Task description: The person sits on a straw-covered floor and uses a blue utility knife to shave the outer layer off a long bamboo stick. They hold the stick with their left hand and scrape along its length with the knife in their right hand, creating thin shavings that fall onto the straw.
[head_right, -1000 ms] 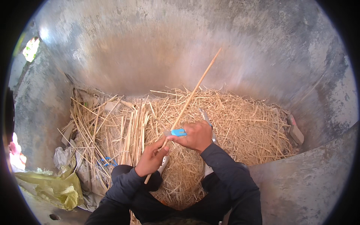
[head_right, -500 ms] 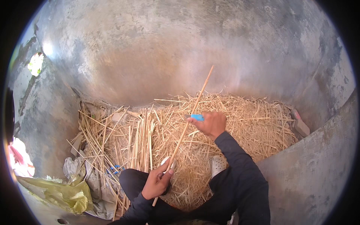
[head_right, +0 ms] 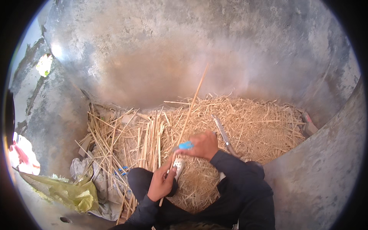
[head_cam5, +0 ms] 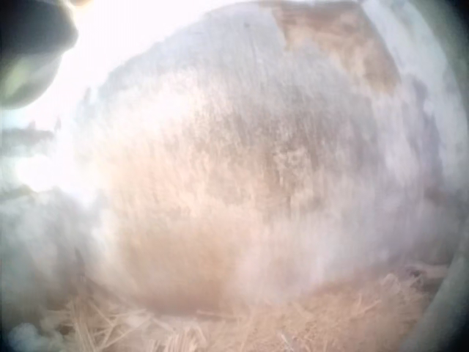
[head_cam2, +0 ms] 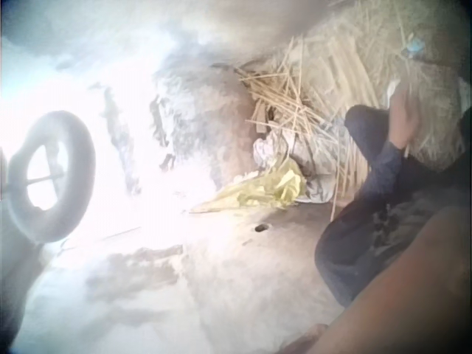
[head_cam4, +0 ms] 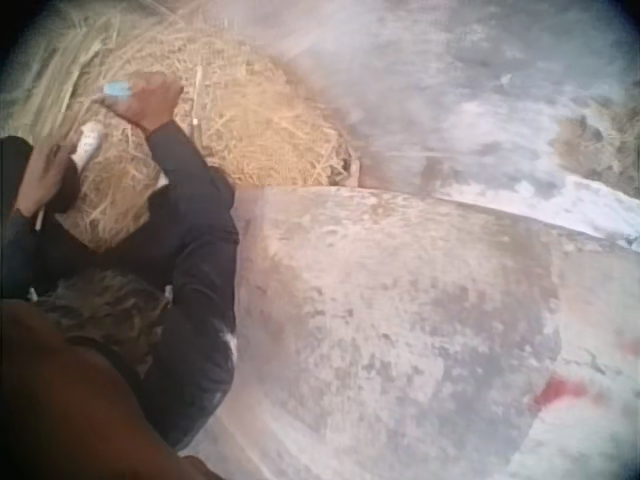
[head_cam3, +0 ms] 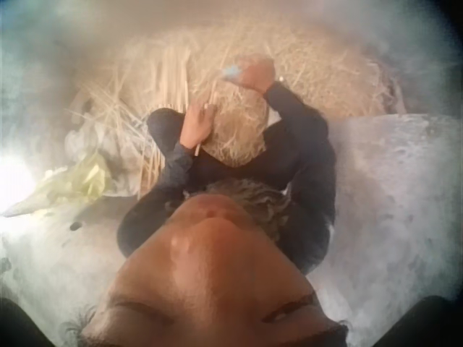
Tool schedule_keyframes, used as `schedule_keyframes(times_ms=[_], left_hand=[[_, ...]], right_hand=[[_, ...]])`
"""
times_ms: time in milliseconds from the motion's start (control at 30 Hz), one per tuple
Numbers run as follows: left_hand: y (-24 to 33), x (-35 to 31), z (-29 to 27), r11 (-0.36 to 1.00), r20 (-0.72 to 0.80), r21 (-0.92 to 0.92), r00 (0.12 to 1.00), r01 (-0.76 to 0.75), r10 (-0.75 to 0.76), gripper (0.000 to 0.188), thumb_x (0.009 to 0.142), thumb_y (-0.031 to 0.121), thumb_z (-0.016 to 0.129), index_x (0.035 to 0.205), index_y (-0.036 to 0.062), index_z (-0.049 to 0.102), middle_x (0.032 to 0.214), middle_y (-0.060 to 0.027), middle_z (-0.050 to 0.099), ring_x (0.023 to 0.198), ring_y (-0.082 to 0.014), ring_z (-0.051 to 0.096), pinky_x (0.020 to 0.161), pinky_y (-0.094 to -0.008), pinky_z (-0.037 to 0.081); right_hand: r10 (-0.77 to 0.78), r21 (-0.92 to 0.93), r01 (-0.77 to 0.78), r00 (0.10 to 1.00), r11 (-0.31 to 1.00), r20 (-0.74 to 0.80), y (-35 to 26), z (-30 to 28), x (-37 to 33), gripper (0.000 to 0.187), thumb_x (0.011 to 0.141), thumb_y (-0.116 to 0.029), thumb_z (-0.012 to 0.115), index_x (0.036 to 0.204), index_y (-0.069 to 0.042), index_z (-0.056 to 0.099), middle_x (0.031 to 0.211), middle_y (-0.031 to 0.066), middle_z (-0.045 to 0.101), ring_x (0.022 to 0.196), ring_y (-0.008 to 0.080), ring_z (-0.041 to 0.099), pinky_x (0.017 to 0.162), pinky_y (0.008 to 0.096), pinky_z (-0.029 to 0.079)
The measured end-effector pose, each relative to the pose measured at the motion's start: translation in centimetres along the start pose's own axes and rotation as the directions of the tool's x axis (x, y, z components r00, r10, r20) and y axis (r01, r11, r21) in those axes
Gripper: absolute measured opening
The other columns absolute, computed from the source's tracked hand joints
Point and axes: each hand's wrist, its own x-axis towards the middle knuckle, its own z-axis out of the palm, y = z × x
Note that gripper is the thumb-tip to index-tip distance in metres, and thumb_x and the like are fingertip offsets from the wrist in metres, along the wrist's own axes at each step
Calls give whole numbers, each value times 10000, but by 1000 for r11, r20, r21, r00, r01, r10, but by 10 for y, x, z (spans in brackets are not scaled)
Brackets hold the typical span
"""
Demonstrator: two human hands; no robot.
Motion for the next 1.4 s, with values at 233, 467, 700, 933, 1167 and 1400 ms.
schedule_keyframes(times_ms=[233, 467, 700, 933, 1167, 1400], left_hand=[[32, 3, 5, 969, -22, 242, 998, -54, 61, 422, 948, 59, 510, 1359, -27, 473, 969, -287, 599, 881, -441, 606, 781, -412, 486], [29, -19, 7, 967, -80, 196, 981, -160, 178, 410, 950, 81, 530, 1320, -87, 474, 814, -240, 580, 721, -370, 595, 676, -397, 476], [36, -39, 14, 991, 61, 120, 997, -57, 50, 407, 966, 98, 523, 1335, -68, 474, 808, -203, 586, 714, -244, 613, 686, -343, 485], [18, -41, -2, 999, -10, 30, 999, 38, -38, 461, 974, 140, 544, 1385, -47, 447, 763, -155, 581, 620, -170, 543, 604, -310, 454], [24, -38, 7, 997, 25, -38, 998, 63, -62, 448, 978, 99, 528, 1392, -49, 439, 735, -52, 496, 627, -97, 427, 557, -266, 381], [27, -65, 4, 990, 127, -43, 983, 136, -129, 450, 996, 125, 542, 1392, -66, 441, 759, 21, 471, 674, -24, 397, 564, -187, 340]], right_hand=[[-18, -56, 4, 969, 998, -246, 30, -8, 18, 701, 719, -795, 602, 486, -137, 538, 415, 31, 473, 357, 208, 486, 388, 351, 357], [-15, 55, 29, 973, 998, -231, 11, -5, 8, 647, 735, -744, 640, 532, -129, 625, 426, 55, 500, 355, 229, 478, 374, 359, 371], [403, -96, -433, 885, 896, -232, 95, -20, 17, 734, 764, -818, 520, 520, -129, 582, 408, 46, 466, 353, 206, 463, 366, 360, 350], [58, 51, -55, 997, 997, -57, 8, -16, -12, 710, 764, -800, 547, 551, -128, 638, 430, 45, 504, 370, 215, 504, 407, 358, 400], [42, -25, -49, 974, 998, -223, 41, -23, 12, 715, 730, -805, 581, 460, -147, 502, 416, 36, 463, 365, 238, 480, 442, 362, 415], [304, -198, -375, 899, 905, -315, 109, -22, 24, 737, 746, -835, 525, 470, -152, 486, 403, 9, 426, 348, 187, 433, 374, 360, 340]])
